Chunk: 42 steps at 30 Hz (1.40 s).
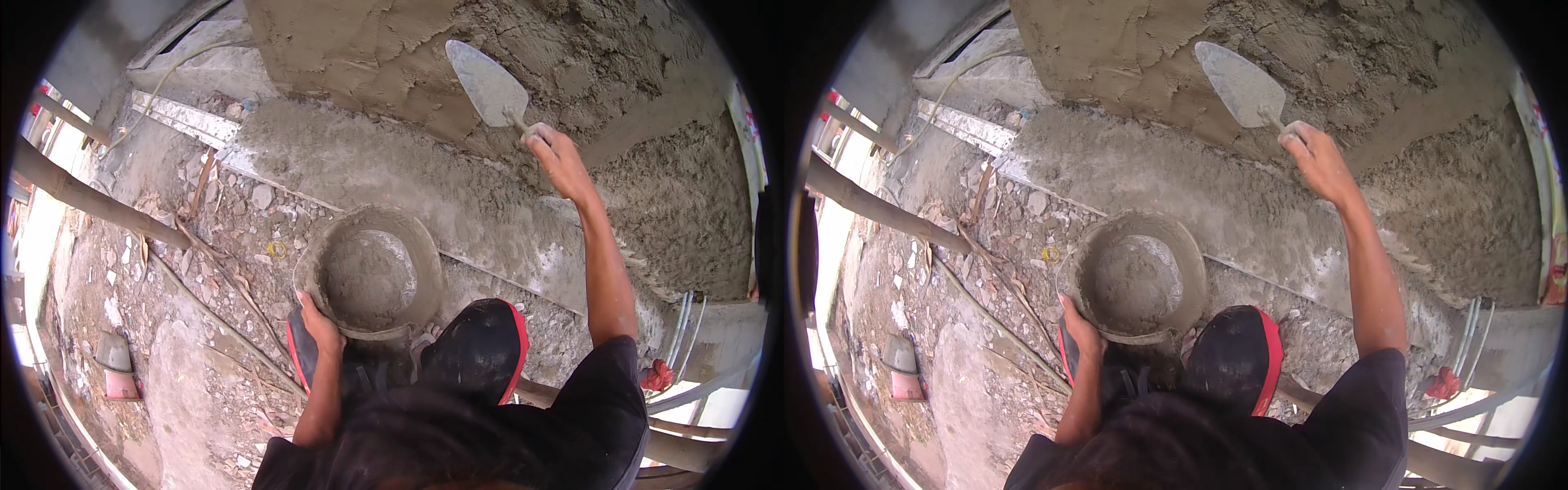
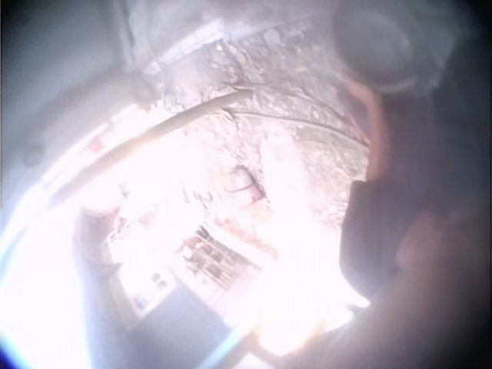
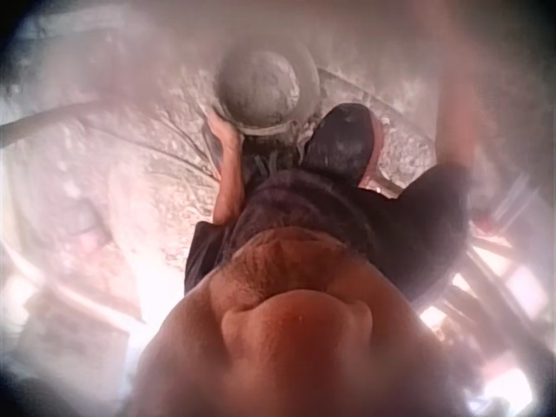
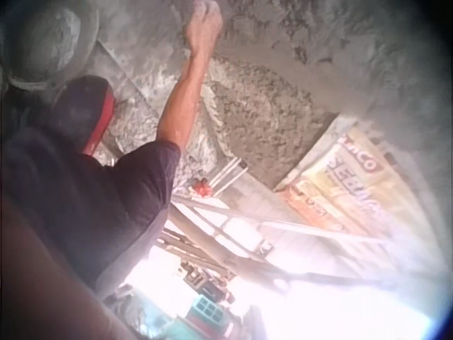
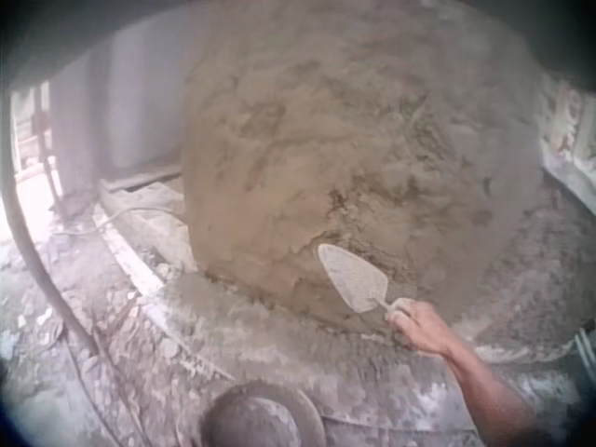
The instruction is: The person applies plaster to a wall using a trowel, repeatedly dipping the trowel into a bucket of plaster and smoothing it onto the surface.
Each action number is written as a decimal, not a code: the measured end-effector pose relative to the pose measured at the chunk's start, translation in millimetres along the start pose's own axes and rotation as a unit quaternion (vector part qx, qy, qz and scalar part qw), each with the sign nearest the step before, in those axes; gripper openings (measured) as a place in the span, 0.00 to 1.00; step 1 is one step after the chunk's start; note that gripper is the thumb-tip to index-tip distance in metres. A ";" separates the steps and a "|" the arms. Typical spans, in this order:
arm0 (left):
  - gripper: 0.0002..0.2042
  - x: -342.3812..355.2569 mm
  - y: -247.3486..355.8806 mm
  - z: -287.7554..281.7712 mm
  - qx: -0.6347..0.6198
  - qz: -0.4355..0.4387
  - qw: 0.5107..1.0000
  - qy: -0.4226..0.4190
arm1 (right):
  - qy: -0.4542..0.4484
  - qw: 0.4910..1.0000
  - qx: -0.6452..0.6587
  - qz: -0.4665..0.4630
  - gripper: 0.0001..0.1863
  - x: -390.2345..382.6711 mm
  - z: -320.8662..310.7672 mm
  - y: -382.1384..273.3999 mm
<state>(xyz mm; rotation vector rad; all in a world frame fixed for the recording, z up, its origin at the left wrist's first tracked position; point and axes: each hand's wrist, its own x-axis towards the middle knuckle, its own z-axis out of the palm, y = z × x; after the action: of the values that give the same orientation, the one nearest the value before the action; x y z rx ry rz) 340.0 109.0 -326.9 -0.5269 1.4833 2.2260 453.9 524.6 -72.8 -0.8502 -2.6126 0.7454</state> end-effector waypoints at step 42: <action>0.35 -40.8 -3.5 43.4 0.129 0.055 0.989 -0.041 | -0.378 0.864 -0.291 -0.163 0.19 -129.8 200.7 -0.2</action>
<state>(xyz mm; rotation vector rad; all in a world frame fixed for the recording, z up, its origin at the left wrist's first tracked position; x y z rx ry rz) 372.7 145.3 -292.6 -0.2745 1.7604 2.0633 471.1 368.1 -252.5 -0.1978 -3.6573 0.1805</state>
